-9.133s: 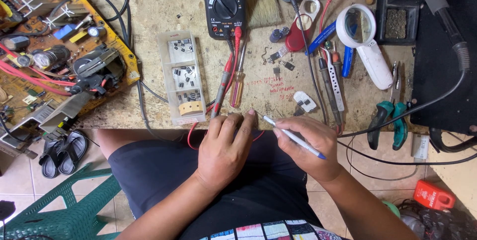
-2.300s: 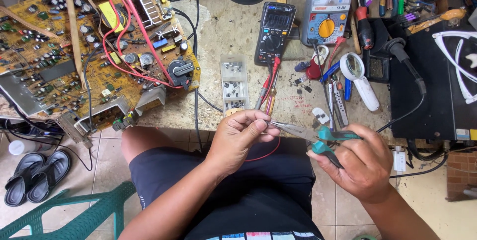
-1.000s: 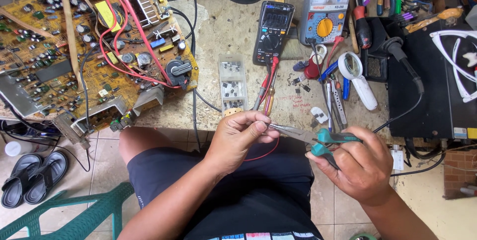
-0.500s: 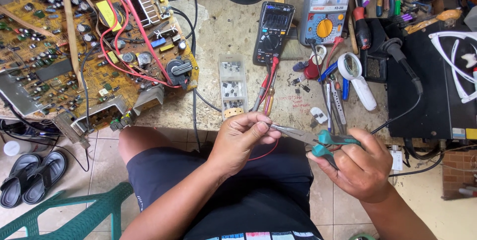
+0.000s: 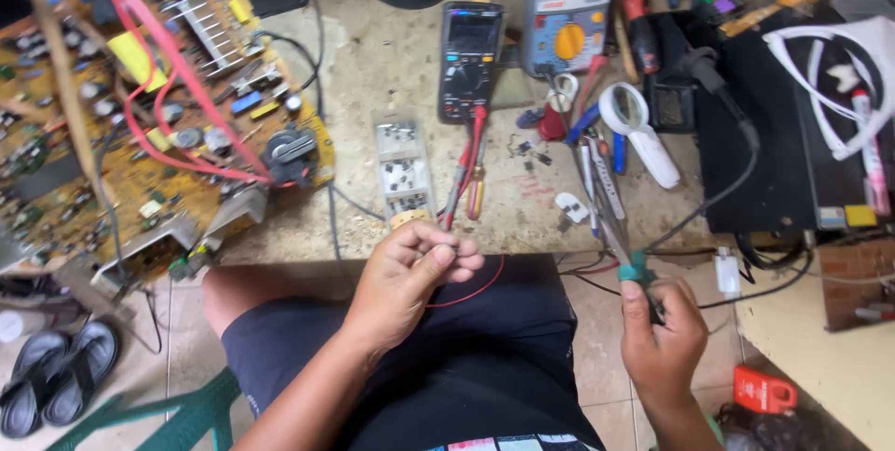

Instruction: Repairing a television circuit board by soldering components and testing with a multimeter

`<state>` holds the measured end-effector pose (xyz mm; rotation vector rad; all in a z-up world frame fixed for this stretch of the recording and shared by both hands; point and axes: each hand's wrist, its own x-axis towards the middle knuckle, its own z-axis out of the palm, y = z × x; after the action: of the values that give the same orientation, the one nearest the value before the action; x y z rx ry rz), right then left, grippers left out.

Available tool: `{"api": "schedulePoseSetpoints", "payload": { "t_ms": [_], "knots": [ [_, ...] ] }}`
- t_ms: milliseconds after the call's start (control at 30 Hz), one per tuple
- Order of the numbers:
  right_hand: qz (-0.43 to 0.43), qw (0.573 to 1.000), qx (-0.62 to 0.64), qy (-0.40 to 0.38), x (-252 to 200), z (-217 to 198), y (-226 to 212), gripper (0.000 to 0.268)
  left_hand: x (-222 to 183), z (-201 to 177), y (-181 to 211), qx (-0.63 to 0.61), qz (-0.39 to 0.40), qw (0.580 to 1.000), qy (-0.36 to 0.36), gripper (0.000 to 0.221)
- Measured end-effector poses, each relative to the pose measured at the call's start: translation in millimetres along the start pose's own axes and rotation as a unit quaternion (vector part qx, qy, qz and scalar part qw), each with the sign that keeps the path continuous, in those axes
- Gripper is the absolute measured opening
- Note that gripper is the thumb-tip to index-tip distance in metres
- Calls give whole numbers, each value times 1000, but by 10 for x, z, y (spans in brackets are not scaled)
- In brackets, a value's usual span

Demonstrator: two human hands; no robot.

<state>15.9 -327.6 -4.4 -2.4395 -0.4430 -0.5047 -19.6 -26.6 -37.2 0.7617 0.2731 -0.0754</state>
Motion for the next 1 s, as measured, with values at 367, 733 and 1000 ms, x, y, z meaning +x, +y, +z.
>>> {"api": "schedulePoseSetpoints", "payload": {
  "t_ms": [367, 733, 1000],
  "knots": [
    [239, 965, -98, 43, -545, -222, 840, 23, 61, -205, -99, 11, 49, 998, -32, 12],
    [51, 965, -258, -23, 178, 91, 1082, 32, -102, -87, 43, 163, 56, 983, 57, 19],
    [15, 950, -301, 81, 305, -28, 691, 19, -178, -163, 102, 300, 90, 949, 40, 21]
  ]
}}
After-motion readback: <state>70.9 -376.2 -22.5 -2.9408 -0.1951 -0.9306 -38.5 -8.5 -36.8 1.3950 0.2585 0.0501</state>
